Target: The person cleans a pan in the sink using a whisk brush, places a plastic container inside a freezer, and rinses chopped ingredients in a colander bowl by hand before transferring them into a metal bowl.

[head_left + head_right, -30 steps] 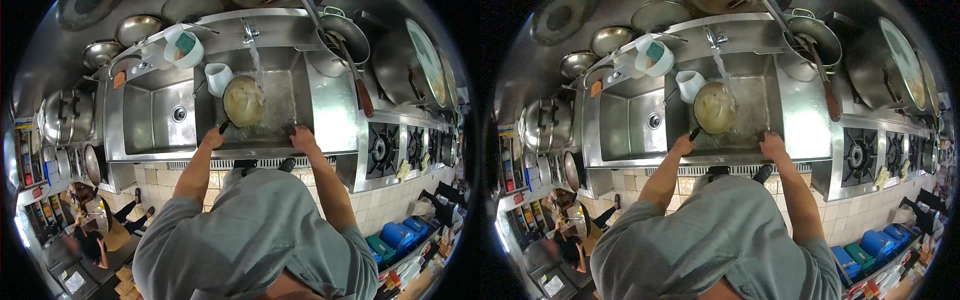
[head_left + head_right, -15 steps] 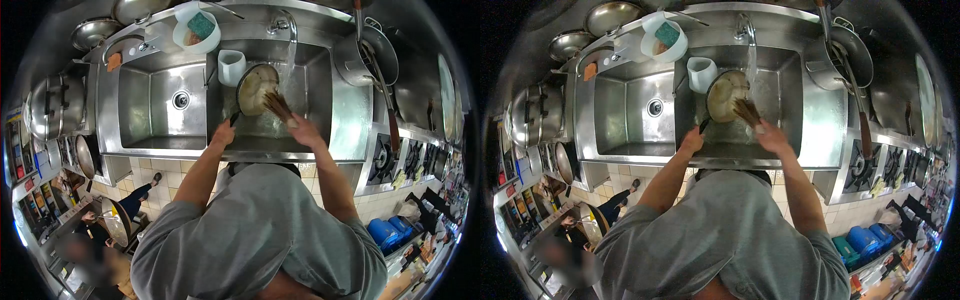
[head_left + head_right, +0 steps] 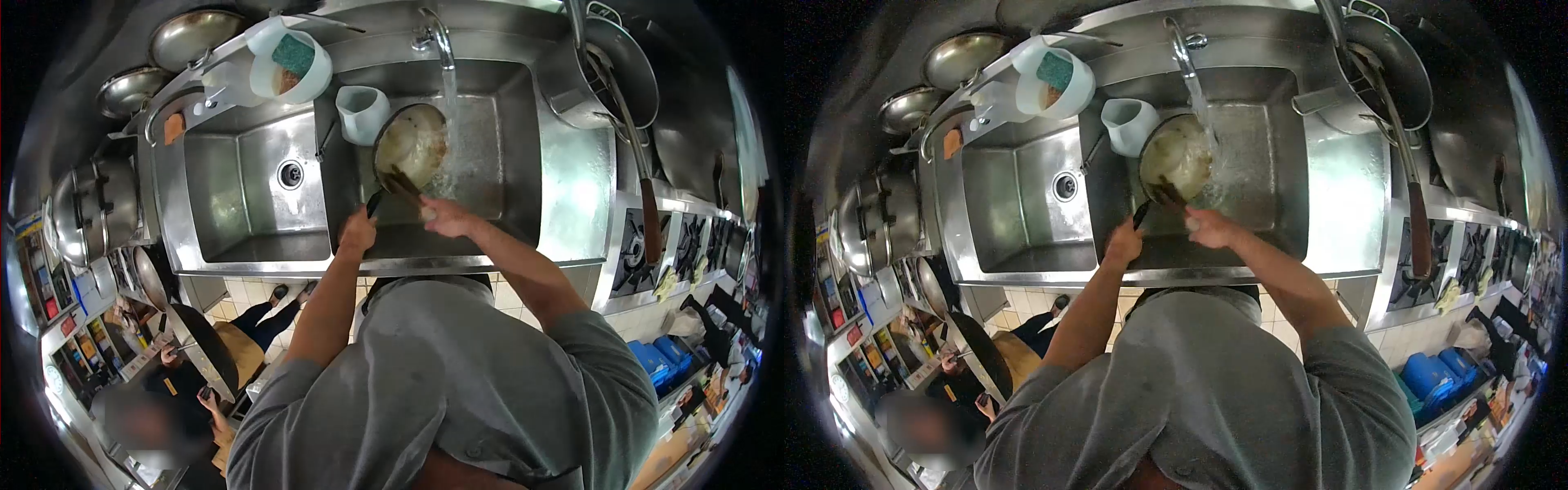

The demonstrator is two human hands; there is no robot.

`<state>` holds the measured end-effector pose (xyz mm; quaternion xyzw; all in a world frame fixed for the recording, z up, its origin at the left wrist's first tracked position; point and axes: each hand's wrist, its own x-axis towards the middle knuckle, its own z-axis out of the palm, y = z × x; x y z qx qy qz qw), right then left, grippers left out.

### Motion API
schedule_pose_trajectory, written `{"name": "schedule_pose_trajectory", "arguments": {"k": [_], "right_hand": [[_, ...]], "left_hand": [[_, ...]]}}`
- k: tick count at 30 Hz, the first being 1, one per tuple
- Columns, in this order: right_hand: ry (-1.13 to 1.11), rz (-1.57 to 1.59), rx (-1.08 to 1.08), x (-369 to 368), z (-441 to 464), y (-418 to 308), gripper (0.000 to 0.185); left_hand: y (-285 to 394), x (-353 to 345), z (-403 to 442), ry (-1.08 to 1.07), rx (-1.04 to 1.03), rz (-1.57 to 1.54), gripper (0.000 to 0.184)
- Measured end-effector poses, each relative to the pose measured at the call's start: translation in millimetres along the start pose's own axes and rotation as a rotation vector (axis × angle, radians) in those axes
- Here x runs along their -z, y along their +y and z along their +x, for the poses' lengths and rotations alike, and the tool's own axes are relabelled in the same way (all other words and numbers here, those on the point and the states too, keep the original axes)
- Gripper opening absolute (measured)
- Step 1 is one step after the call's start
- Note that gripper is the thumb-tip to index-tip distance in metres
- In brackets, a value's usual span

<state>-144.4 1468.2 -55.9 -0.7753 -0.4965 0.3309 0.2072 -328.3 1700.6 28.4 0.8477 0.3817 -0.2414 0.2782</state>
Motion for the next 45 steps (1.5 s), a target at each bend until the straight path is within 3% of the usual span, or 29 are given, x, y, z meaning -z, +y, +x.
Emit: {"name": "schedule_pose_trajectory", "arguments": {"k": [2, 3, 5, 6, 8, 10, 12, 14, 15, 17, 18, 19, 20, 21, 23, 26, 28, 33, 35, 37, 39, 40, 42, 43, 45], "right_hand": [[-0.202, 0.218, -0.141, 46, -6, -40, 0.088], [-0.197, 0.228, -0.149, 73, -9, -48, 0.088], [-0.549, 0.003, -0.668, 119, -2, -48, 0.087], [-0.538, 0.009, -0.67, 114, 0, -46, 0.087], [-0.428, -0.02, -0.367, 81, -5, -47, 0.086], [-0.297, 0.114, -0.263, 54, -19, -46, 0.087], [-0.161, 0.24, -0.157, 51, -25, -35, 0.087], [-0.266, 0.064, -0.613, 98, -26, -37, 0.083], [-0.252, 0.065, -0.616, 107, -26, -46, 0.083], [-0.502, 0.022, -0.471, 111, -24, -70, 0.081], [-0.491, 0.027, -0.48, 90, -25, -50, 0.081], [-0.359, 0.134, -0.34, 50, -24, -14, 0.076], [-0.226, 0.238, -0.196, 66, -26, -24, 0.072], [-0.267, 0.017, -0.499, 93, -31, -22, 0.07], [-0.115, -0.122, -0.699, 147, -28, -34, 0.066], [0.034, -0.096, -0.527, 177, -28, -36, 0.066], [0.054, -0.128, -0.498, 170, -29, -32, 0.069], [0.096, -0.186, -0.353, 114, -41, -10, 0.07], [-0.185, -0.124, -0.632, 94, -40, -42, 0.065], [-0.33, -0.086, -0.588, 74, -25, -89, 0.065], [-0.244, 0.188, -0.289, 67, -2, -101, 0.068], [-0.248, 0.189, -0.295, 64, 4, -91, 0.068], [-0.071, 0.206, -0.5, 66, 21, -63, 0.062], [-0.072, 0.2, -0.498, 72, 19, -59, 0.062], [-0.157, -0.073, -0.821, 91, 10, -68, 0.063]], "left_hand": [[2, -2, 2, 0.025, -0.033, -0.032, 0.041], [10, 5, -4, 0.005, 0.018, -0.011, 0.04], [27, 19, -8, -0.012, 0.055, 0.02, 0.04], [34, 26, -7, -0.062, 0.07, 0.029, 0.044], [30, 23, -11, -0.121, 0.093, 0.045, 0.048], [17, 11, -7, 0.018, -0.018, 0.053, 0.041], [14, 6, -4, -0.004, -0.001, 0.066, 0.042], [18, 9, -5, -0.023, 0.01, 0.079, 0.042], [24, 15, -6, -0.042, 0.01, 0.06, 0.043], [25, 23, -4, -0.062, -0.005, 0.055, 0.043], [23, 24, -3, -0.08, -0.015, 0.028, 0.042], [21, 22, -1, -0.098, -0.024, -0.001, 0.042], [14, 16, 4, -0.098, -0.031, 0.004, 0.042], [7, 12, 10, -0.125, -0.084, 0.003, 0.043], [-2, 14, 16, -0.135, -0.127, 0.008, 0.043], [10, 23, 14, -0.192, -0.151, 0.043, 0.049], [28, 29, 6, -0.376, -0.081, 0.162, 0.063], [18, 9, 8, -0.352, -0.041, 0.097, 0.065], [11, 6, 13, -0.386, -0.038, 0.075, 0.066], [-10, -16, 29, -0.327, -0.043, 0.142, 0.065], [-15, -24, 29, -0.29, -0.031, 0.133, 0.065], [-17, -27, 27, -0.245, -0.016, 0.122, 0.066], [-4, -17, 19, -0.25, 0.0, 0.119, 0.066], [5, -10, 15, -0.249, 0.019, 0.117, 0.067], [13, 2, 14, -0.328, 0.041, 0.1, 0.068]]}}
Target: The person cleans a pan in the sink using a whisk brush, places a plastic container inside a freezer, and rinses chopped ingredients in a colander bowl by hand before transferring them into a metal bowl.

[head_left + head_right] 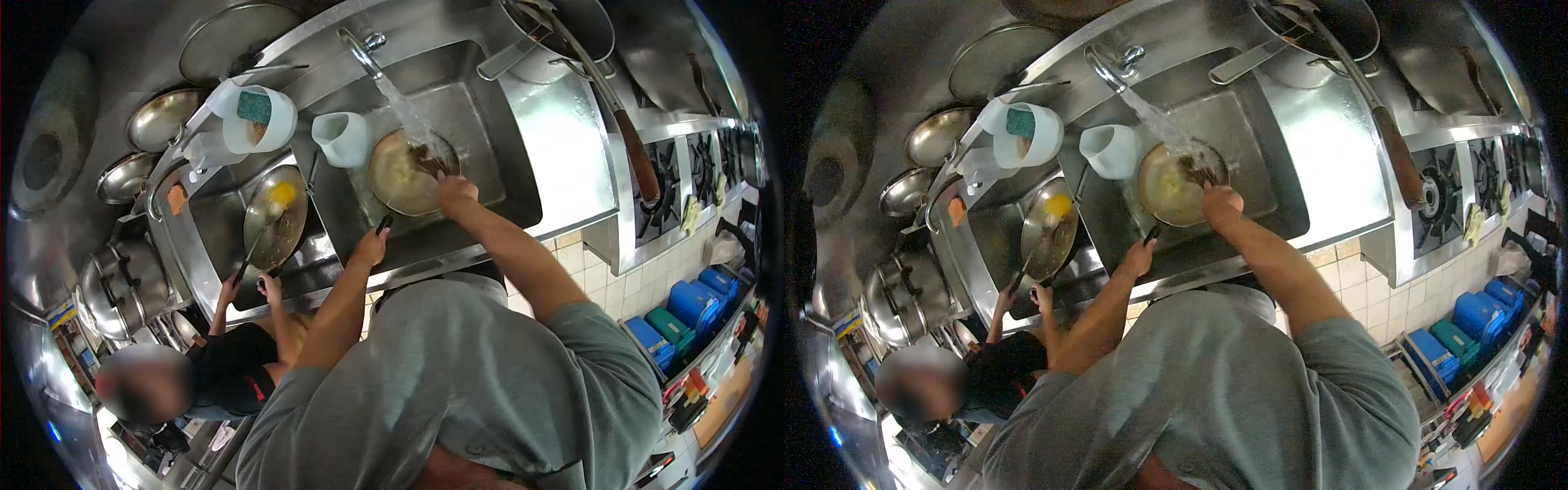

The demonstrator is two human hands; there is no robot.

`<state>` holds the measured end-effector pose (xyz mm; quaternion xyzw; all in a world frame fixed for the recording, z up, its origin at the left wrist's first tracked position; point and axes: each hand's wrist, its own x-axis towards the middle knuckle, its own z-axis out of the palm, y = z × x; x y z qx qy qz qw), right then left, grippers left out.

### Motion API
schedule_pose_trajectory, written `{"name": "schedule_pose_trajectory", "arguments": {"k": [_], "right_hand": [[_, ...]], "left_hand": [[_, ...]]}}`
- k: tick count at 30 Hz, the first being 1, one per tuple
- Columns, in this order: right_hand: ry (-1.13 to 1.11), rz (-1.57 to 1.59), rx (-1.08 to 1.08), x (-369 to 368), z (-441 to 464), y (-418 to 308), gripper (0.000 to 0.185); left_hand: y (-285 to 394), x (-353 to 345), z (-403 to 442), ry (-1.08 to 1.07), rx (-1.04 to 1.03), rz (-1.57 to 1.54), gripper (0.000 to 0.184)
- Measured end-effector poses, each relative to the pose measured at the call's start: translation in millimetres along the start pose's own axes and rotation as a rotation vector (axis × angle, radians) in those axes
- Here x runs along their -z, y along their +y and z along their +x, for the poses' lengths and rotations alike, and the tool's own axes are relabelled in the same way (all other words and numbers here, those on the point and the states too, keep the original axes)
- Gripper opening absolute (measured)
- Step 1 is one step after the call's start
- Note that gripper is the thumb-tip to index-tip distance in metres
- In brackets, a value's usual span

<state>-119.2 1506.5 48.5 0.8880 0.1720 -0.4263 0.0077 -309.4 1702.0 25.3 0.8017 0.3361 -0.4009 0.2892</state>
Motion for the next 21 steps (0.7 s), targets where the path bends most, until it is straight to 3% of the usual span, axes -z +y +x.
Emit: {"name": "schedule_pose_trajectory", "arguments": {"k": [1, 2, 3, 4, 6, 7, 9, 10, 11, 13, 14, 16, 17, 19, 21], "right_hand": [[0.0, 0.002, 0.0, 9, -15, -5, 0.063], [-0.155, -0.157, 0.14, 15, -36, -11, 0.062], [-0.312, -0.318, 0.281, 23, -50, -13, 0.061], [-0.318, -0.322, 0.28, 35, -54, -12, 0.061], [-0.62, 0.473, 0.204, 56, -48, -9, 0.08], [-0.62, 0.467, 0.207, 52, -37, -4, 0.08], [-0.193, -0.145, 0.184, 22, -4, 8, 0.076], [-0.041, -0.214, 0.136, 0, 4, 12, 0.071], [-0.042, -0.212, 0.129, 11, -12, 5, 0.071], [-0.385, -0.391, 0.306, 36, -47, -12, 0.056], [-0.391, -0.391, 0.303, 45, -55, -11, 0.056], [-0.447, 0.469, 0.251, 60, -62, -10, 0.04], [-0.45, 0.468, 0.253, 47, -39, 0, 0.04], [-0.278, -0.285, 0.236, 9, 22, 27, 0.04], [-0.232, -0.33, 0.258, 8, 11, 29, 0.046]], "left_hand": [[2, 5, 2, -0.075, 0.004, -0.02, 0.068], [-5, -1, 9, -0.077, 0.002, -0.021, 0.068], [-17, -14, 21, -0.024, -0.034, -0.023, 0.067], [-25, -23, 26, 0.026, -0.068, -0.026, 0.066], [-23, -23, 22, 0.002, -0.05, -0.022, 0.065], [-20, -18, 23, -0.012, -0.036, -0.012, 0.064], [-16, -13, 26, -0.014, -0.05, -0.043, 0.063], [-19, -15, 21, -0.032, -0.064, -0.064, 0.063], [-17, -14, 19, -0.036, -0.068, -0.061, 0.063], [-13, -13, 15, 0.024, -0.078, -0.053, 0.062], [-22, -23, 22, 0.017, -0.078, -0.054, 0.062], [-37, -39, 35, 0.187, -0.107, 0.042, 0.06], [-33, -34, 30, 0.187, -0.104, 0.041, 0.06], [-14, -13, 15, 0.008, -0.023, -0.006, 0.06], [-9, -9, 11, 0.011, -0.017, 0.005, 0.06]]}}
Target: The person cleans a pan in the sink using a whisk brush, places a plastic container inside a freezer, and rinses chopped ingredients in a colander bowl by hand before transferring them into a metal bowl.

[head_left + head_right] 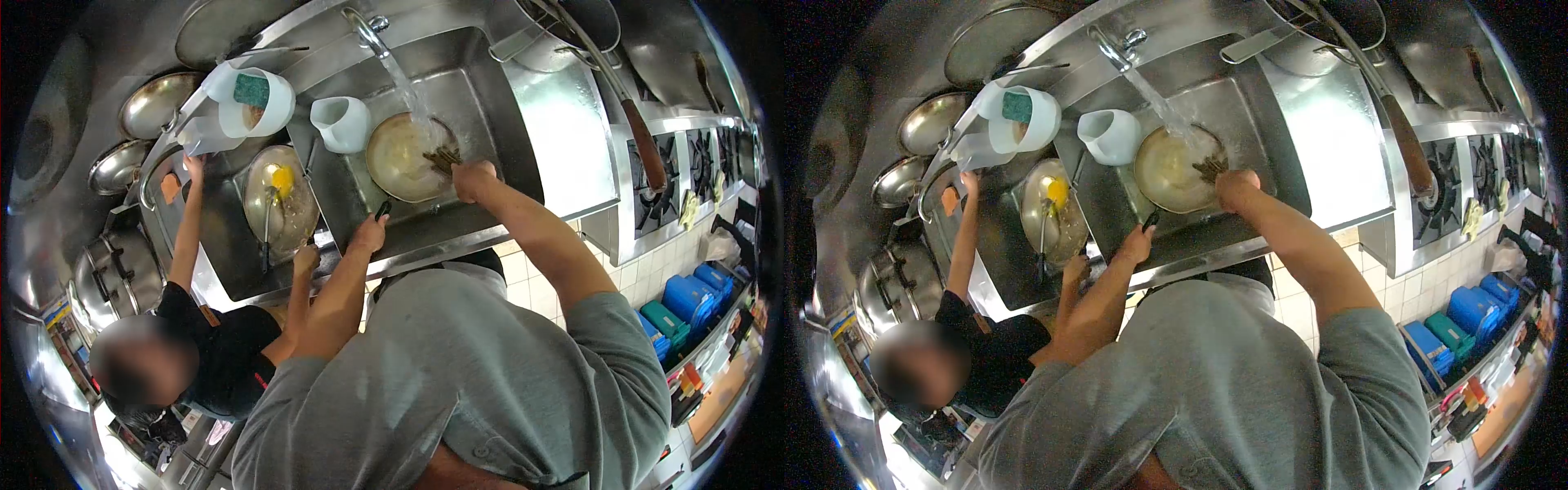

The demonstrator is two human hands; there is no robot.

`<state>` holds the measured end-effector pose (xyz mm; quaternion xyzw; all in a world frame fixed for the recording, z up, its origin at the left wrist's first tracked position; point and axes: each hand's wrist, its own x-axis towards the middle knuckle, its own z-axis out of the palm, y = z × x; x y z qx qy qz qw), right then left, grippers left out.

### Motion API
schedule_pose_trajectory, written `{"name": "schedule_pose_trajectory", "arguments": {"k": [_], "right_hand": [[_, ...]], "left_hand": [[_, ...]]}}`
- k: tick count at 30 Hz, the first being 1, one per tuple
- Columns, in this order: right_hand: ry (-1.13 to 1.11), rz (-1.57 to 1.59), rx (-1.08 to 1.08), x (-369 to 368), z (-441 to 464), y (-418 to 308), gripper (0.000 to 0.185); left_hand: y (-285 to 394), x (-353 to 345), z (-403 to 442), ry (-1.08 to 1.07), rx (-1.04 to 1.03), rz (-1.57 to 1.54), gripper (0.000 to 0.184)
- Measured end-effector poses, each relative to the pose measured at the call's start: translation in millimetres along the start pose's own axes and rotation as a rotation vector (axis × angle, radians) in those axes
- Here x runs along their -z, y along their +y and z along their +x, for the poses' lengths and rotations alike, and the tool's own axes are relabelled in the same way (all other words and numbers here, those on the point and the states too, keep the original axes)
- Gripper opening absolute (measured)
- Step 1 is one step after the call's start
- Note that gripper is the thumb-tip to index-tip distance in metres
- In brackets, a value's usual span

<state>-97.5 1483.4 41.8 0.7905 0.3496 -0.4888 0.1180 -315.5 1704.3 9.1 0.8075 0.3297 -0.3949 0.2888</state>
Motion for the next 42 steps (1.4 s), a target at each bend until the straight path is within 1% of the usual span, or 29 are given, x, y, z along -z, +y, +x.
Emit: {"name": "schedule_pose_trajectory", "arguments": {"k": [1, 2, 4, 5, 7, 8, 10, 11, 13, 14, 16, 17, 19, 20, 22, 23, 25, 26, 28, 29, 31, 32, 34, 35, 36, 38, 39, 40, 42], "right_hand": [[0.041, -0.057, 0.006, 0, -10, 0, 0.053], [0.038, -0.058, 0.006, 19, -32, -6, 0.053], [-0.312, 0.612, 0.239, 64, -81, -30, 0.071], [-0.315, 0.611, 0.24, 51, -66, -30, 0.071], [0.172, 0.759, 0.257, 33, -33, -27, 0.072], [0.169, 0.761, 0.258, 29, -29, -22, 0.072], [0.389, 0.339, 0.005, 27, -28, -9, 0.069], [0.385, 0.343, 0.006, 22, -32, -3, 0.069], [0.098, -0.007, 0.0, 18, -43, 6, 0.07], [0.103, -0.01, -0.001, 20, -46, -1, 0.07], [-0.159, 0.329, 0.249, 20, -51, -27, 0.075], [-0.16, 0.325, 0.262, 27, -47, -35, 0.075], [-0.101, 1.02, 0.255, 40, -40, -45, 0.079], [-0.097, 1.007, 0.269, 44, -30, -45, 0.079], [0.331, 0.372, -0.214, 26, -7, -53, 0.077], [0.326, 0.378, -0.209, 2, 2, -51, 0.077], [0.323, 0.155, -0.098, -39, 10, -39, 0.069], [0.324, 0.152, -0.109, -33, -2, -47, 0.069], [-0.022, 0.087, 0.114, -22, -18, -72, 0.072], [-0.025, 0.087, 0.107, -20, -12, -71, 0.072], [0.2, 0.387, 0.177, -19, 10, -69, 0.079], [0.205, 0.385, 0.174, -22, 18, -72, 0.079], [0.215, 0.08, -0.203, -30, 39, -82, 0.081], [0.183, -0.006, -0.172, -36, 47, -93, 0.081], [0.186, 0.006, -0.179, -41, 55, -96, 0.081], [-0.065, 0.103, 0.19, 8, 13, -95, 0.08], [-0.064, 0.527, 0.229, 28, -6, -84, 0.073], [-0.067, 0.526, 0.223, 26, -5, -76, 0.073], [0.194, 0.263, 0.009, 18, 1, -64, 0.07]], "left_hand": [[2, -1, 0, 0.002, 0.004, 0.007, 0.061], [-4, -7, 9, -0.001, 0.004, 0.005, 0.061], [-28, -28, 26, 0.047, -0.054, 0.011, 0.062], [-20, -23, 17, 0.045, -0.052, 0.009, 0.062], [-6, -8, 9, 0.029, 0.009, 0.067, 0.062], [-11, -12, 12, 0.027, 0.012, 0.068, 0.062], [-17, -17, 21, 0.032, 0.013, 0.066, 0.062], [-13, -13, 15, 0.028, 0.016, 0.069, 0.062], [-4, -7, 5, 0.0, 0.008, 0.042, 0.062], [-4, -7, 9, 0.005, 0.006, 0.04, 0.062], [-11, -10, 14, -0.002, 0.005, 0.085, 0.06], [-16, -12, 17, 0.004, 0.016, 0.083, 0.06], [-16, -13, 17, 0.022, -0.051, 0.063, 0.06], [-10, -7, 19, 0.037, -0.044, 0.057, 0.06], [-5, 0, 7, -0.081, -0.035, 0.003, 0.062], [-1, 4, -3, -0.084, -0.028, 0.008, 0.062], [13, 14, -9, -0.062, 0.05, 0.029, 0.064], [3, 3, 5, -0.065, 0.04, 0.028, 0.064], [-14, -14, 22, -0.02, 0.033, -0.009, 0.064], [-17, -17, 24, -0.025, 0.028, -0.011, 0.064], [-18, -16, 22, 0.026, -0.037, -0.019, 0.063], [-13, -10, 17, 0.029, -0.043, -0.02, 0.063], [-3, 2, 10, -0.066, -0.009, 0.008, 0.065], [-3, 3, 10, -0.064, -0.013, 0.019, 0.065], [-3, 3, 11, -0.076, 0.026, 0.057, 0.068], [-7, -7, 22, -0.091, 0.052, 0.093, 0.07], [-15, -14, 32, -0.083, 0.037, 0.055, 0.071], [-14, -14, 26, -0.078, 0.027, 0.017, 0.072], [-12, -13, 12, -0.074, 0.031, 0.016, 0.072]]}}
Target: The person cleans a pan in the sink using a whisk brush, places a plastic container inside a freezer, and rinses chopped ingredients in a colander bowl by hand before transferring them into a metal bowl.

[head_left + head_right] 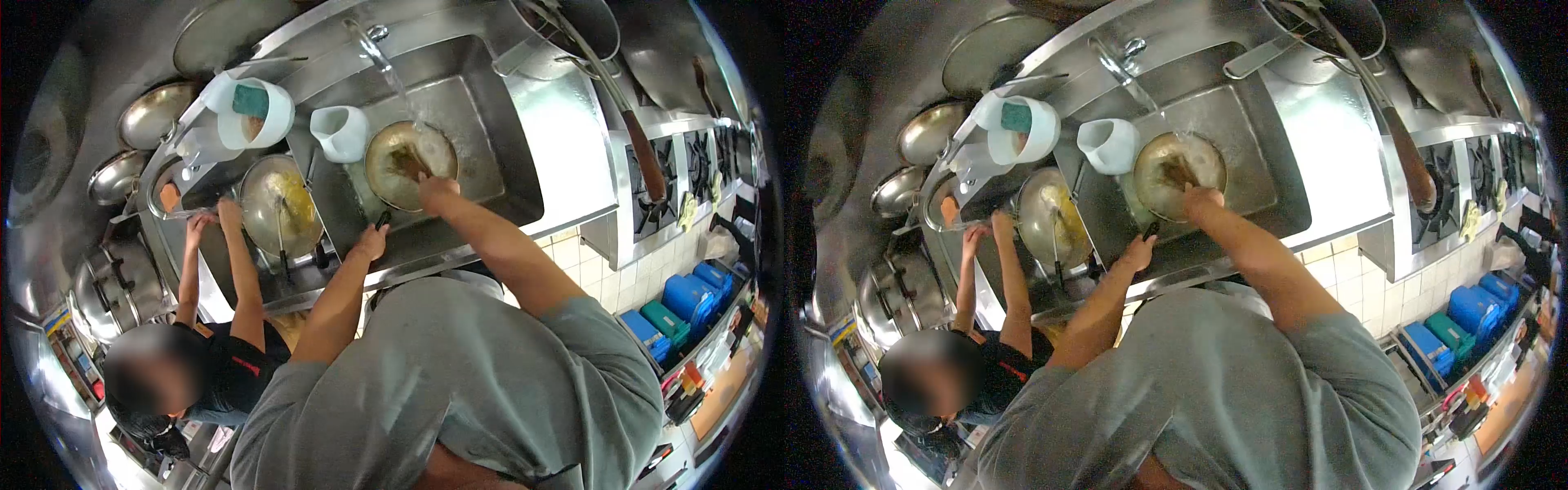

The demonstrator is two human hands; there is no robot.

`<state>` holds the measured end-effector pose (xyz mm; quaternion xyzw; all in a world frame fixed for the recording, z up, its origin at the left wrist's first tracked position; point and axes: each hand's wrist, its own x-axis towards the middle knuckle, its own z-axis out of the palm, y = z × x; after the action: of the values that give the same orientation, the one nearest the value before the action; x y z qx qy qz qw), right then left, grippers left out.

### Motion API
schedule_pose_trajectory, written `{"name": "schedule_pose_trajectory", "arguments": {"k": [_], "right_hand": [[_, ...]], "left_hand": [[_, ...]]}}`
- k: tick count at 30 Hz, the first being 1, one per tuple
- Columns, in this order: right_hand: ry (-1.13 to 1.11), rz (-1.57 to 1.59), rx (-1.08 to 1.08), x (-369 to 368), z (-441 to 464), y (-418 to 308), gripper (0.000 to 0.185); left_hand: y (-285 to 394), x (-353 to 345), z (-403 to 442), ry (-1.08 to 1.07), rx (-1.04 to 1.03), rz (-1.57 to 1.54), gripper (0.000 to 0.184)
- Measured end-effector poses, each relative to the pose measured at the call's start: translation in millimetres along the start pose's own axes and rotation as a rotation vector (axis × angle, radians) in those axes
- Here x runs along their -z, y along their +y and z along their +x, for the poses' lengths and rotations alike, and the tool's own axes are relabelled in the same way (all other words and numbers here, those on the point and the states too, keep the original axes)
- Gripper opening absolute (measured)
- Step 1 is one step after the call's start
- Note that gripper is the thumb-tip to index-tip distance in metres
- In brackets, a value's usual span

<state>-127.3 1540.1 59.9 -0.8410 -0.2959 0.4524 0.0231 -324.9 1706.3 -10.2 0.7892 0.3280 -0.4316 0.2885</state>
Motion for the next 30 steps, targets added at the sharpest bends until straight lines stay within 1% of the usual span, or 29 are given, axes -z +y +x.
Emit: {"name": "schedule_pose_trajectory", "arguments": {"k": [1, 2, 4, 5, 6, 8, 9, 10, 11, 12, 13, 14, 15, 16, 17, 18, 20, 21, 23, 24, 26, 27, 28, 29, 30], "right_hand": [[-0.092, -0.048, -0.119, -30, 27, 3, 0.079], [-0.074, -0.042, -0.129, -26, 23, -3, 0.079], [-0.191, -0.114, -0.017, -24, -6, -23, 0.087], [-0.313, 0.032, 0.071, 7, -27, -25, 0.087], [-0.313, 0.036, 0.068, 8, -23, -17, 0.087], [-0.178, -0.008, 0.069, 0, -11, 12, 0.085], [0.057, -0.044, -0.035, -42, 19, 26, 0.09], [0.068, -0.042, -0.034, -39, 20, 21, 0.09], [-0.05, -0.037, -0.056, -30, 18, 9, 0.09], [-0.182, -0.025, -0.076, -27, 11, -1, 0.09], [-0.25, 0.205, 0.063, 8, -20, -3, 0.085], [-0.248, 0.206, 0.062, 11, -17, 8, 0.085], [-0.275, 0.394, 0.084, 13, -12, 26, 0.083], [-0.307, 0.584, 0.103, 9, -8, 46, 0.081], [-0.03, 0.157, 0.118, -24, 32, 70, 0.081], [-0.022, 0.151, 0.12, -23, 30, 77, 0.081], [0.182, -0.006, -0.073, -31, 13, 71, 0.081], [0.18, -0.002, -0.074, -38, 5, 58, 0.081], [-0.176, -0.045, 0.069, -31, -10, 27, 0.08], [-0.173, -0.046, 0.062, -20, -15, 27, 0.08], [-0.4, 0.859, 0.156, 3, -27, 25, 0.081], [-0.247, 0.824, 0.049, 14, -26, 22, 0.086], [-0.244, 0.817, 0.054, 16, -24, 23, 0.086], [-0.024, 0.489, -0.092, 10, -23, 24, 0.086], [0.194, 0.162, -0.234, 0, -21, 25, 0.087]], "left_hand": [[9, 10, -4, 0.018, -0.003, 0.003, 0.072], [16, 17, -2, 0.027, -0.019, 0.014, 0.072], [16, 17, -7, 0.005, 0.01, 0.065, 0.069], [15, 17, -5, 0.004, 0.007, 0.07, 0.069], [14, 16, -3, 0.014, -0.019, 0.046, 0.069], [8, 9, -4, 0.029, -0.064, -0.008, 0.068], [6, 5, -4, 0.031, -0.064, -0.005, 0.068], [4, 1, 0, 0.031, -0.045, 0.065, 0.066], [-2, -2, 15, 0.036, -0.024, 0.135, 0.065], [-14, -7, 27, 0.037, -0.018, 0.141, 0.065], [-37, -21, 45, 0.003, -0.081, 0.208, 0.067], [-44, -26, 59, -0.021, -0.153, 0.268, 0.069], [-29, -14, 47, -0.021, -0.159, 0.271, 0.069], [-5, 5, 16, -0.088, -0.067, 0.175, 0.07], [14, 18, -1, -0.145, 0.023, 0.074, 0.072], [20, 20, 0, -0.136, 0.019, 0.07, 0.072], [17, 19, -4, -0.055, 0.01, 0.125, 0.072], [14, 19, -6, -0.057, 0.011, 0.129, 0.072], [15, 15, 2, -0.066, 0.03, 0.169, 0.071], [15, 13, 6, -0.067, 0.022, 0.17, 0.071], [1, 3, 15, -0.043, 0.03, -0.011, 0.069], [-5, 0, 23, -0.037, 0.027, -0.016, 0.069], [-8, 1, 25, -0.018, -0.089, 0.096, 0.068], [-13, 0, 25, -0.003, -0.2, 0.213, 0.068], [-17, -2, 26, -0.002, -0.196, 0.219, 0.068]]}}
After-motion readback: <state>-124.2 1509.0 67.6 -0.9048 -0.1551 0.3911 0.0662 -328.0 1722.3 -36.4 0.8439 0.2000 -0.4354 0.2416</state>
